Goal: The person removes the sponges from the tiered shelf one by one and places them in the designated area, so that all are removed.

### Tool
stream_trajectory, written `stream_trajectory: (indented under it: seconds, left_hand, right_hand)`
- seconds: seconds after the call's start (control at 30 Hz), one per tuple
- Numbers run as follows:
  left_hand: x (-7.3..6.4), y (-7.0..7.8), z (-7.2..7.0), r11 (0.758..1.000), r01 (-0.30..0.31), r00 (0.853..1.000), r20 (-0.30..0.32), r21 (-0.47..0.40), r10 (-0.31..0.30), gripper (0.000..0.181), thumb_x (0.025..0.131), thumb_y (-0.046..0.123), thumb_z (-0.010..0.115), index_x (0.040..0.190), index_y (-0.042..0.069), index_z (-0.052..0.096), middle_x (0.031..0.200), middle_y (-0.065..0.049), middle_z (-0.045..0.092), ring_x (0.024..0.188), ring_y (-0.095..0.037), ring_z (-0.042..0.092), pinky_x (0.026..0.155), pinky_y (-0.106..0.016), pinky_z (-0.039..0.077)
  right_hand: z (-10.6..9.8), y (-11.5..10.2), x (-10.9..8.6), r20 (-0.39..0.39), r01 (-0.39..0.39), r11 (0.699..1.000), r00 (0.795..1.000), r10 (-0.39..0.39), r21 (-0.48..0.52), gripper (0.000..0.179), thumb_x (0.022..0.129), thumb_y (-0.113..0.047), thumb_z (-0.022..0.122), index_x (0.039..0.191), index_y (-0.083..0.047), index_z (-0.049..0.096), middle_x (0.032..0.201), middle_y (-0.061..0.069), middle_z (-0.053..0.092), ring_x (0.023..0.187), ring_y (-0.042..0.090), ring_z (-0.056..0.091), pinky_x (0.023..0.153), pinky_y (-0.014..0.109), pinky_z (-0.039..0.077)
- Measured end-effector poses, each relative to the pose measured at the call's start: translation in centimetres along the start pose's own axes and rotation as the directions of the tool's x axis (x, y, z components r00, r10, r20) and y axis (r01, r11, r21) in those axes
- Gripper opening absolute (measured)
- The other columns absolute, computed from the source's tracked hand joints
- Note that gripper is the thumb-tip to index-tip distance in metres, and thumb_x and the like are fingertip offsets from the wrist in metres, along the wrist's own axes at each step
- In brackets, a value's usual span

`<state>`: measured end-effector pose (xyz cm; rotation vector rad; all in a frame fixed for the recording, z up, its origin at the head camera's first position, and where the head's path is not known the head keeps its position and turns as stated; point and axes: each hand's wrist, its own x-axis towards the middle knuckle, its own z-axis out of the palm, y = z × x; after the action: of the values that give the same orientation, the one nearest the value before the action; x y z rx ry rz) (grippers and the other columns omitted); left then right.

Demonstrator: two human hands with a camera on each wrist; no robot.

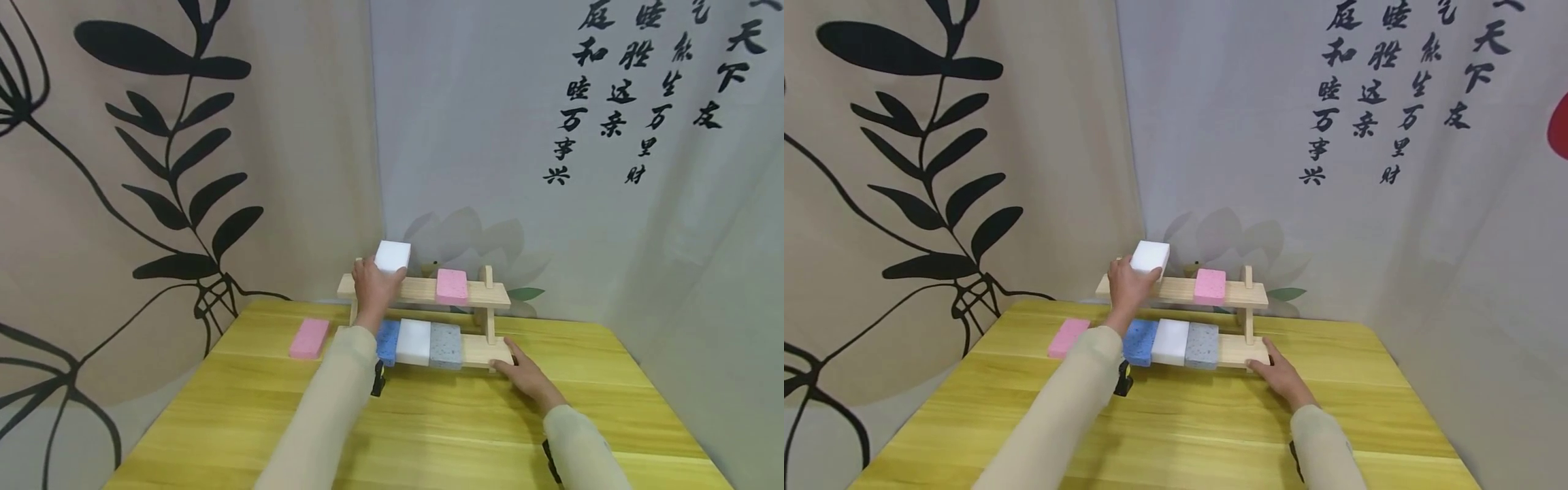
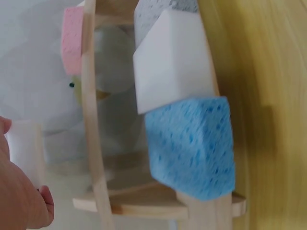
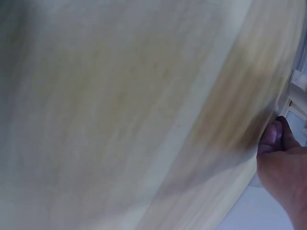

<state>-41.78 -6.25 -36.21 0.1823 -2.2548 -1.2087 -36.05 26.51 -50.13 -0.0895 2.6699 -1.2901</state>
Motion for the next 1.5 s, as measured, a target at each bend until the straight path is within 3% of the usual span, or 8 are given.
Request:
stream_trajectory:
  seconds: [0.53,0.77,1.0,1.2,1.33,1.5]
  left_hand:
    - [2.1,0.3,-3.2,1.000,0.001,1.000,-0.013,0.018,-0.001,0.077,0.076,0.040,0.081,0.132,-0.006,0.053,0.123,-0.023,0.051,0.116,-0.036,0.045,0.097,-0.046,0.042]
    - [2.7,-1.0,-5.1,1.000,-0.020,1.000,0.007,0.011,0.020,0.074,0.077,0.041,0.080,0.129,-0.005,0.054,0.121,-0.022,0.051,0.113,-0.036,0.046,0.094,-0.047,0.042]
    - [3.1,-3.8,-8.4,0.998,-0.055,0.998,0.023,0.024,0.054,0.073,0.079,0.040,0.078,0.131,-0.005,0.053,0.121,-0.022,0.052,0.113,-0.036,0.046,0.094,-0.049,0.042]
    - [3.6,-6.9,-12.8,0.997,-0.049,0.997,0.058,0.054,0.046,0.073,0.083,0.038,0.077,0.136,-0.004,0.049,0.125,-0.022,0.048,0.112,-0.036,0.045,0.092,-0.050,0.043]
    - [3.5,-10.2,-15.4,0.996,-0.031,0.998,0.064,0.084,0.026,0.071,0.084,0.034,0.077,0.134,-0.006,0.048,0.127,-0.025,0.047,0.116,-0.038,0.043,0.096,-0.053,0.041]
    - [3.1,-16.1,-17.4,0.989,0.046,0.996,0.066,0.140,-0.056,0.072,0.086,0.033,0.075,0.135,-0.010,0.045,0.128,-0.031,0.045,0.117,-0.043,0.042,0.099,-0.059,0.038]
  right_hand:
    - [0.0,0.3,0.2,-0.004,-0.002,1.000,1.000,0.002,0.029,0.094,0.095,-0.054,0.058,0.160,-0.014,0.005,0.161,0.027,0.009,0.145,0.048,0.012,0.114,0.064,0.014]
    - [-0.1,0.0,0.2,-0.001,0.005,0.999,1.000,-0.005,0.032,0.092,0.096,-0.052,0.058,0.160,-0.013,0.005,0.161,0.028,0.008,0.144,0.050,0.012,0.113,0.065,0.014]
    - [-0.4,0.4,0.2,0.011,0.001,0.999,1.000,-0.002,0.038,0.093,0.095,-0.053,0.058,0.160,-0.014,0.004,0.161,0.027,0.007,0.145,0.049,0.012,0.113,0.064,0.017]
    - [-0.4,0.1,0.3,0.026,0.024,0.999,0.999,-0.025,0.047,0.094,0.095,-0.054,0.058,0.160,-0.012,0.004,0.159,0.032,0.011,0.143,0.050,0.017,0.112,0.064,0.020]
    - [-0.7,0.1,0.0,0.023,0.017,0.999,1.000,-0.018,0.039,0.094,0.095,-0.055,0.057,0.160,-0.012,0.003,0.159,0.032,0.008,0.144,0.051,0.013,0.112,0.065,0.018]
    - [-0.4,-0.1,-0.1,0.031,0.022,0.999,0.999,-0.023,0.050,0.094,0.096,-0.054,0.056,0.160,-0.013,0.001,0.160,0.032,0.004,0.144,0.051,0.009,0.112,0.066,0.016]
